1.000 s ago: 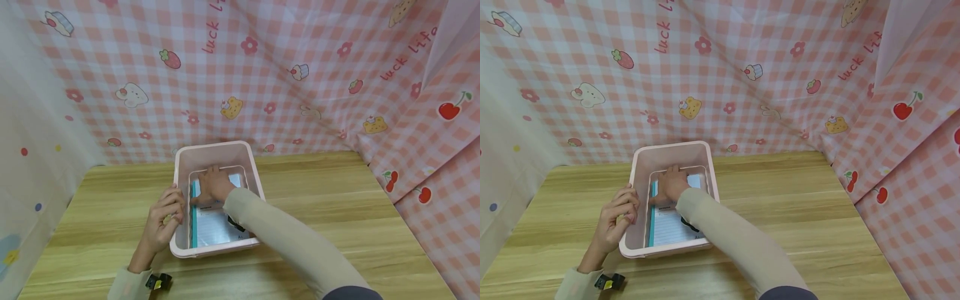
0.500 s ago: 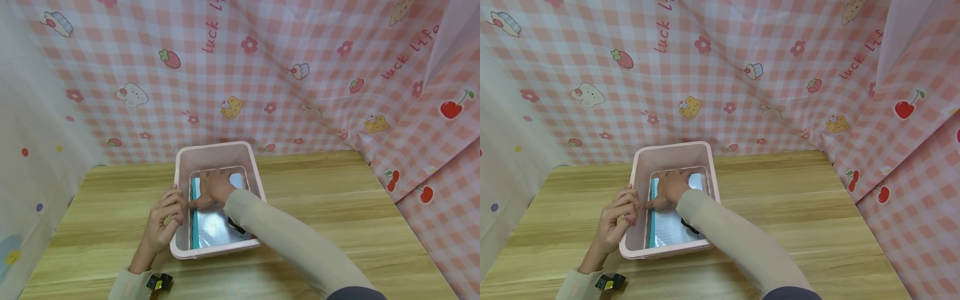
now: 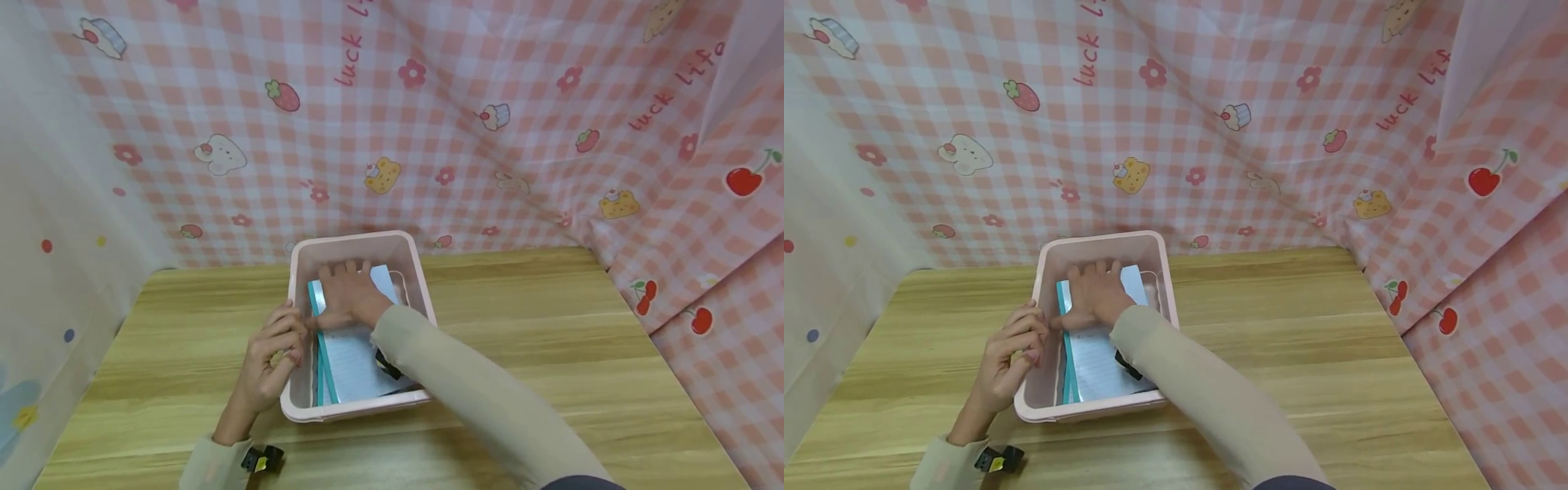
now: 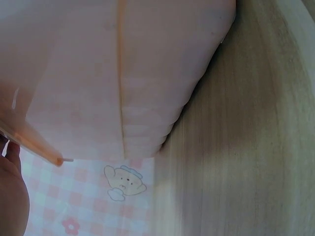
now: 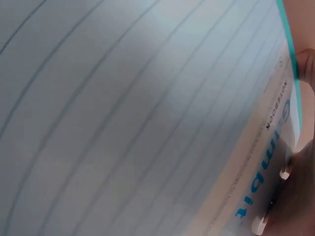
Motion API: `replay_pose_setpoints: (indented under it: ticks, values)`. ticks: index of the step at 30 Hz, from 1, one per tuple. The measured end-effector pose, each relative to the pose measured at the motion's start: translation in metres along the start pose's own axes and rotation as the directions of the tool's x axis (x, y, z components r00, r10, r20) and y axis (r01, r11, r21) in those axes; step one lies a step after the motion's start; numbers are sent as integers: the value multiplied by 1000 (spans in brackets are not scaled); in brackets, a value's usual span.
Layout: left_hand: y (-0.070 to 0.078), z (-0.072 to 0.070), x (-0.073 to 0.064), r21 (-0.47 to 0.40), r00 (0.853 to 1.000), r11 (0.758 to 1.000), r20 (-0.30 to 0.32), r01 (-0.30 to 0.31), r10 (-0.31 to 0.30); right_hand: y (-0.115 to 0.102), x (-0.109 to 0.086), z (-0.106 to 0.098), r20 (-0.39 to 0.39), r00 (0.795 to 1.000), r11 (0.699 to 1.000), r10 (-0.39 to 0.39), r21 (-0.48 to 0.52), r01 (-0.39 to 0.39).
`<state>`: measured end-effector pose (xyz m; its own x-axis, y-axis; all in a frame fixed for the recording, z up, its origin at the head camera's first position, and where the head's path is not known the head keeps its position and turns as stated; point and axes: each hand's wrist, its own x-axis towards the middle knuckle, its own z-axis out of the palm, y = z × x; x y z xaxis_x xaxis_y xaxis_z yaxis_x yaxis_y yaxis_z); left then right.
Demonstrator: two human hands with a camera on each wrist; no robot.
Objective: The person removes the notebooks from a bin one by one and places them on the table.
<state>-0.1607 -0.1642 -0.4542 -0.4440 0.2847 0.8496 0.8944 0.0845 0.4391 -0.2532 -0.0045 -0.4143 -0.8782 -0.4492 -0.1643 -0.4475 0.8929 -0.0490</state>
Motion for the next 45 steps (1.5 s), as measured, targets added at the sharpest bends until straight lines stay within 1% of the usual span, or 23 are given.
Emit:
replay_pose_setpoints:
  ticks: [5,13,17,23,26,30,36,40,45]
  values:
    - [0,0,-1,3,1000,1000,0,11,-11,3,1,-5,-26,999,999,-29,22,30]
    - [1,-2,-1,4,999,999,-2,42,-42,7,-3,-18,-124,990,995,-66,62,74]
    - [1,-2,0,8,999,999,-4,35,-35,8,-6,-27,-145,987,991,-72,99,86]
    - [0,-1,1,-12,1000,1000,7,10,-10,10,-12,-42,-153,987,984,-50,163,75]
    - [1,-1,2,-11,1000,1000,6,14,-14,11,-15,-49,-177,983,979,-52,187,86]
    - [1,-3,1,-2,1000,1000,5,27,-27,11,-20,-61,-243,968,978,-60,179,105]
    - [1,-3,1,-1,1000,1000,5,31,-31,13,-29,-85,-341,937,977,-70,167,134]
    - [2,-3,2,-9,999,999,4,34,-34,16,-37,-103,-373,925,976,-70,165,141]
    - [2,-2,3,-7,999,999,10,40,-40,24,-48,-124,-385,921,974,-62,179,140]
